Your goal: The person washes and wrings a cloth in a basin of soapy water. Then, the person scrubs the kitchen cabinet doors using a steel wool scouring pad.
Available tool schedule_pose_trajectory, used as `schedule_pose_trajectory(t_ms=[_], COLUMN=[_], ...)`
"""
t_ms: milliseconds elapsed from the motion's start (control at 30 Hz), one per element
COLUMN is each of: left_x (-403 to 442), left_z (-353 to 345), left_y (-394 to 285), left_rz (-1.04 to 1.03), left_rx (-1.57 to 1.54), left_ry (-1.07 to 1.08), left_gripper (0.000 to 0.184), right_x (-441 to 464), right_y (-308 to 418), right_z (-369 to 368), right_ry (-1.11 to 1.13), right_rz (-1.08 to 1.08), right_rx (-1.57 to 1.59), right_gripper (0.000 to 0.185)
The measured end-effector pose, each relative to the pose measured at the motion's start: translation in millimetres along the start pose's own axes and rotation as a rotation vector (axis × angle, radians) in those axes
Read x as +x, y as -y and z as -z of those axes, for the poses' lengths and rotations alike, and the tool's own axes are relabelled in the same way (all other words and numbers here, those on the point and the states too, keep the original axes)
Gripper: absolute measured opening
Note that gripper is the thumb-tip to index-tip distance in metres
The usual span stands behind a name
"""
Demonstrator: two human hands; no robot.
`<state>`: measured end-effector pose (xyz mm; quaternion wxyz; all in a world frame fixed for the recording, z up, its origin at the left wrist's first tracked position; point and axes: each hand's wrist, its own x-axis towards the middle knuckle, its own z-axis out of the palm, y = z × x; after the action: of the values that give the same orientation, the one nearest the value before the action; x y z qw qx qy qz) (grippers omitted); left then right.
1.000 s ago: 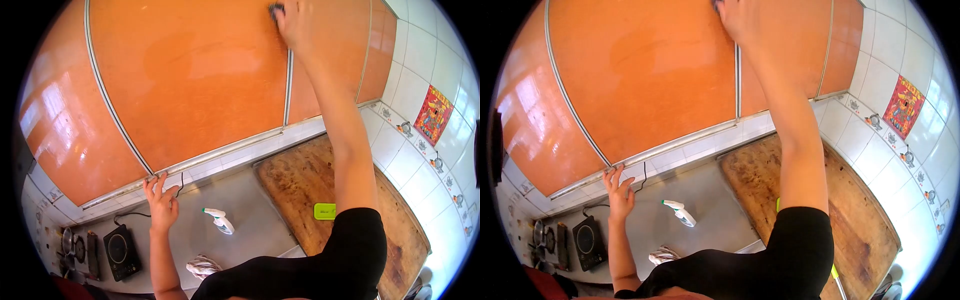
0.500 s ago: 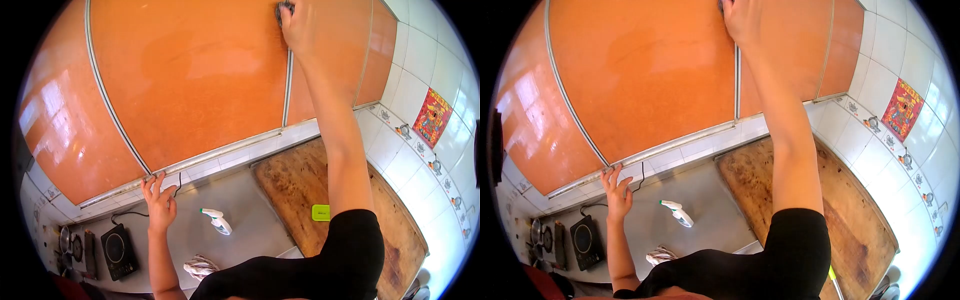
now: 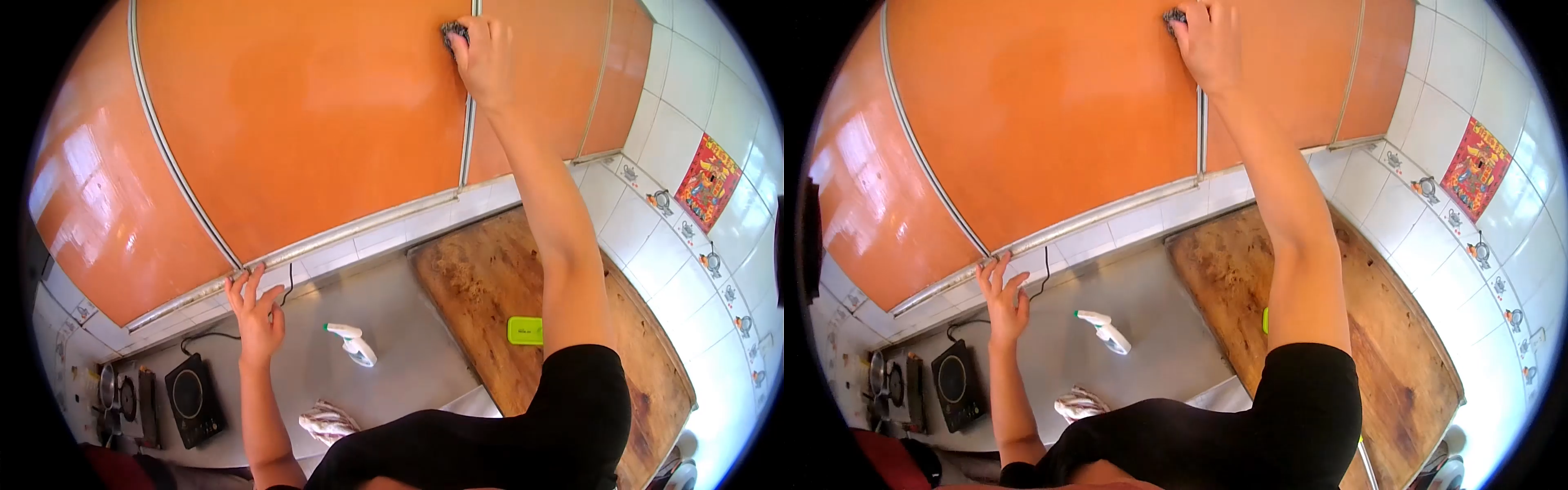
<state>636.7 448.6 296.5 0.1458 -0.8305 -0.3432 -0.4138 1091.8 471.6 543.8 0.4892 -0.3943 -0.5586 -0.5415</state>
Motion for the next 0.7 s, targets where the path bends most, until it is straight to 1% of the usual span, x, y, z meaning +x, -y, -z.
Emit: schedule_pose_trajectory(t_ms=[67, 133, 167, 200, 300, 400, 433, 533, 567, 600, 667, 700], left_x=[-0.8, -3.2, -2.2, -1.0, -0.7, 0.7, 4.6, 0.2, 0.3, 0.1, -1.2, 1.1], left_z=[-1.2, 0.7, 0.1, 0.3, 0.5, 0.5, -1.2, 7.5, 5.1, 3.3, 4.4, 4.3], left_y=[2.9, 3.3, 4.0, 4.3, 3.5, 0.9, -0.8, 3.0, 3.7, 3.3, 2.5, 2.6], left_rz=[-0.012, -0.014, -0.014, -0.018, -0.027, -0.009, -0.018, -0.038, -0.032, -0.029, -0.035, -0.042], left_rx=[0.001, -0.002, -0.004, -0.005, 0.004, 0.004, -0.003, -0.002, -0.002, -0.004, 0.01, 0.02], left_ry=[-0.004, 0.006, 0.003, 0.007, 0.007, 0.011, 0.002, 0.029, 0.023, 0.023, 0.03, 0.03], left_gripper=[0.032, 0.033, 0.034, 0.034, 0.034, 0.035, 0.034, 0.034, 0.034, 0.033, 0.033, 0.033], right_x=[-53.2, -164.6, -193.9, -200.5, -183.2, -185.3, -172.2, -168.5, -190.8, -188.1, -187.9, -193.8], right_y=[15.9, 27.6, 35.3, 46.3, 55.0, 100.8, 122.2, 93.6, 75.9, 82.6, 122.7, 142.2], right_z=[11.5, 15.5, 30.2, 44.6, 32.2, 10.3, 17.3, 25.4, 7.7, 4.8, 0.5, -8.2], right_ry=[0.085, 0.232, 0.296, 0.361, 0.174, 0.198, 0.562, 0.464, -0.008, 0.001, 0.025, 0.132], right_rz=[-0.002, -0.03, -0.01, 0.002, -0.313, -0.423, -0.322, -0.506, -0.468, -0.472, -0.501, -0.361], right_rx=[-0.014, 0.041, 0.103, 0.166, 0.12, 0.049, 0.104, 0.194, -0.024, 0.003, 0.05, 0.169], right_gripper=[0.029, 0.03, 0.029, 0.027, 0.021, 0.015, 0.012, 0.014, 0.02, 0.021, 0.024, 0.024])
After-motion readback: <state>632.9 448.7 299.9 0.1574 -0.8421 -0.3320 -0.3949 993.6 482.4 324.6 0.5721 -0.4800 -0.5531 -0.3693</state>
